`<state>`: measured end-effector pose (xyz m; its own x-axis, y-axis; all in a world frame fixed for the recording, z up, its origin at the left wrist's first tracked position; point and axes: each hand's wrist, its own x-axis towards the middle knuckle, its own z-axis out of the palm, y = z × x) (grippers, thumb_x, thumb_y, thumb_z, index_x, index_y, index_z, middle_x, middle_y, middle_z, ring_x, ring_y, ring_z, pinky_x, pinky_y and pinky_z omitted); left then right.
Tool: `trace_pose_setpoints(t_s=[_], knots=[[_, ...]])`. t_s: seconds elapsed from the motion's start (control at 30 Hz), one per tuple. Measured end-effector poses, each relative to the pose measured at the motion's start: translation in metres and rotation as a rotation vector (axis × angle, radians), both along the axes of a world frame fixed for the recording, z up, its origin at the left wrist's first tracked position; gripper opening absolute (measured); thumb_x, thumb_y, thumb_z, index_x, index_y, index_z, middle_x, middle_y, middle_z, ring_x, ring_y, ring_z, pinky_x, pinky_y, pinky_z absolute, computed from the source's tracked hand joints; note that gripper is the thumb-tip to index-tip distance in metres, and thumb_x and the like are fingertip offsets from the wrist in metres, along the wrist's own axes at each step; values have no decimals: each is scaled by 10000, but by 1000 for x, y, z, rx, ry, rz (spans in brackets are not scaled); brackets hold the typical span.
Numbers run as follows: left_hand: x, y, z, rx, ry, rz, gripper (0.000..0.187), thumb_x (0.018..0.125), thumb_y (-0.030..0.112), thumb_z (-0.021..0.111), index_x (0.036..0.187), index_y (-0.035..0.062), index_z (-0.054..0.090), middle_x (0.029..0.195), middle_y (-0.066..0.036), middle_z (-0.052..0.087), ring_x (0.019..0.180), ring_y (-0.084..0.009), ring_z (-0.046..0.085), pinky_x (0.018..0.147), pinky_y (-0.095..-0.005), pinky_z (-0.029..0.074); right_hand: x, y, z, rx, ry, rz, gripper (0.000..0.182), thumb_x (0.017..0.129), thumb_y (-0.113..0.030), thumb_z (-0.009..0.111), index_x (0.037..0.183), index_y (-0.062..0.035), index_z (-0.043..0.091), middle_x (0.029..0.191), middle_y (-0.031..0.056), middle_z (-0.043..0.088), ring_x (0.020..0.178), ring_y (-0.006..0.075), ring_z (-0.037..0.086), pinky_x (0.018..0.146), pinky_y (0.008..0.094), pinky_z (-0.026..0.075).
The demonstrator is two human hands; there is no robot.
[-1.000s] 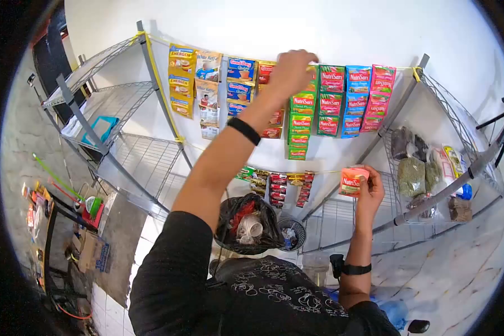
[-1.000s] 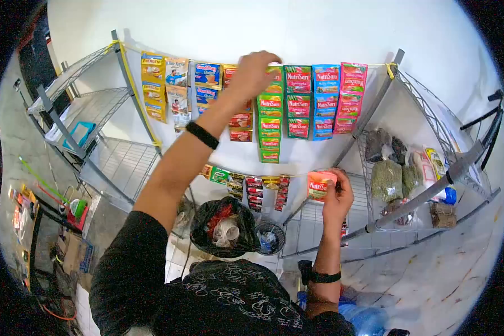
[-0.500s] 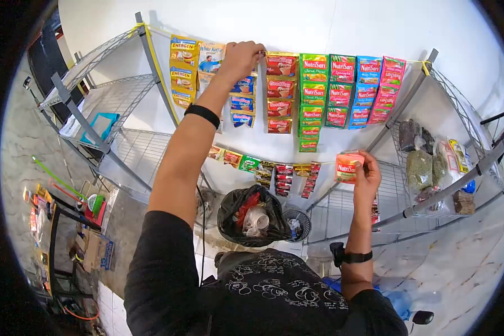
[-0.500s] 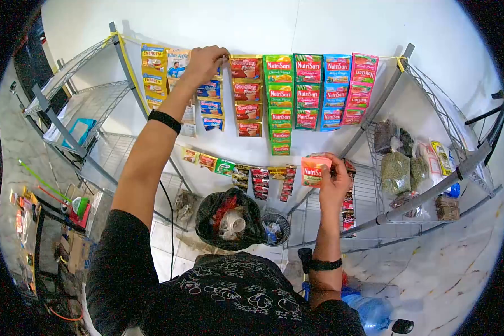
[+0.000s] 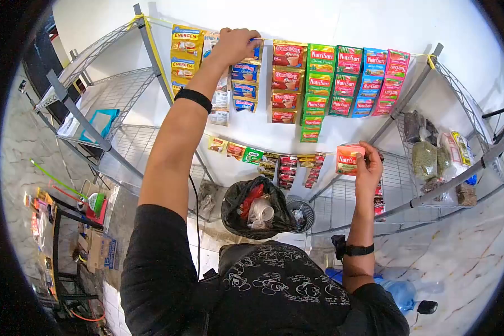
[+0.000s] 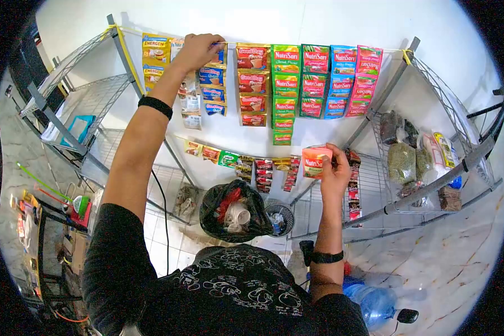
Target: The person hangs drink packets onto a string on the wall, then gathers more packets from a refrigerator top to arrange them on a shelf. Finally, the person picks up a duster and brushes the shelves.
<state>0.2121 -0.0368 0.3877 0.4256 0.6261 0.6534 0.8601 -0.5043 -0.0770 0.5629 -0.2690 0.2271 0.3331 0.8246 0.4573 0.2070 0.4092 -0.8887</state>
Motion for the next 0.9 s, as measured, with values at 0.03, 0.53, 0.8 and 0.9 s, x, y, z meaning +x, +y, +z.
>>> trace_pose_setpoints(t_s=[0.03,0.53,0.8,0.9], knots=[[-5,5,-2,0,1,3,263,906,324,505,1038,148,649,896,-78,675,858,-273,624,895,-427,379,-1,-1,1,0,1,3,276,858,44,522,1131,23,555,1046,79,600,962,140,567,860,254,440],[-72,15,6,160,-38,-222,200,872,226,555,856,54,655,767,-151,633,745,-346,595,689,-434,466,-39,2,4,24,44,-42,274,833,70,534,1100,26,573,1042,97,603,955,152,571,864,262,439],[-103,15,14,88,-53,-205,254,914,277,475,866,76,623,819,-111,631,858,-300,579,837,-409,379,-78,6,11,56,-37,-30,272,846,80,504,1106,30,561,1048,97,608,951,151,582,856,267,457],[-110,28,17,98,-5,-197,237,888,252,525,900,47,644,829,-134,634,850,-325,587,770,-422,432,-88,4,14,47,-16,-33,267,842,86,502,1096,32,567,1034,97,610,934,150,586,840,266,464]])
